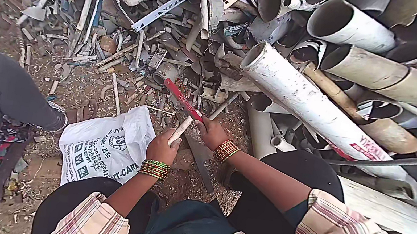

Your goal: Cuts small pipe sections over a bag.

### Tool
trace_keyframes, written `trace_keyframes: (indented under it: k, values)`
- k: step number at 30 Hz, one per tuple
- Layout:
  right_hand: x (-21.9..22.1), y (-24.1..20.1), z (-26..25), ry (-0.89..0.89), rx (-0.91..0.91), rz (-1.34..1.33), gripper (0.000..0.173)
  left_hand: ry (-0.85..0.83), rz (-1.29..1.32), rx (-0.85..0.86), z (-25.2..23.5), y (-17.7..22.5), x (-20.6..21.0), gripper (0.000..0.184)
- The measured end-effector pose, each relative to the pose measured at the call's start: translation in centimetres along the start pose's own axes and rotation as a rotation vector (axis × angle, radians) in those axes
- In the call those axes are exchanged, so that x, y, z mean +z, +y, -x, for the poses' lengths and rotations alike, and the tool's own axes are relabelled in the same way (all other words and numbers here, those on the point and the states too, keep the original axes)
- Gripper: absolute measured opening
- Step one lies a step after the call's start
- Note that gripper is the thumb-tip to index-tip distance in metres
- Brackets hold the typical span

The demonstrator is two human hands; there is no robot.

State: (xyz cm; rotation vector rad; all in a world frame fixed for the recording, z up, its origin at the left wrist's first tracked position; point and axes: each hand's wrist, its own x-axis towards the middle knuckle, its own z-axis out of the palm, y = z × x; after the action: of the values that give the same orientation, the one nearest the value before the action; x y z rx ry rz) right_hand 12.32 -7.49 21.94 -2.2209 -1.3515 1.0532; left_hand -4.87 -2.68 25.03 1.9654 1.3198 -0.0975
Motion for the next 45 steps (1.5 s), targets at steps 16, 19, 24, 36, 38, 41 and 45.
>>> trace_keyframes:
  k: [16,19,24,36,38,41,45]
  values:
    - [1.1,-0.6,1.1,-0.172,-0.198,0.075,0.043,0.06,0.013,0.019,-0.4,-0.3,0.5,0.041]
    - [0.1,0.7,-0.3,0.014,-0.085,-0.013,0.04,0.077,0.062,0.026,-0.4,-0.3,0.7,0.045]
    - [0.2,1.0,-0.4,0.074,0.018,-0.073,0.04,-0.04,0.326,0.014,-1.2,-1.1,0.9,0.039]
    - [-1.3,1.3,-2.0,0.264,0.181,-0.679,0.036,-0.397,1.009,-0.234,-2.7,-2.7,-0.4,0.044]
    - [-1.3,1.2,-1.9,0.154,0.179,-0.767,0.038,-0.482,1.052,-0.26,-2.8,-3.0,-0.3,0.049]
    - [-0.7,1.4,-1.9,0.023,0.137,-0.782,0.039,-0.576,1.115,-0.294,-2.5,-3.0,-0.3,0.05]
    - [-0.7,1.8,-2.2,-0.015,0.176,-0.763,0.043,-0.715,1.081,-0.229,-2.5,-3.4,-0.6,0.048]
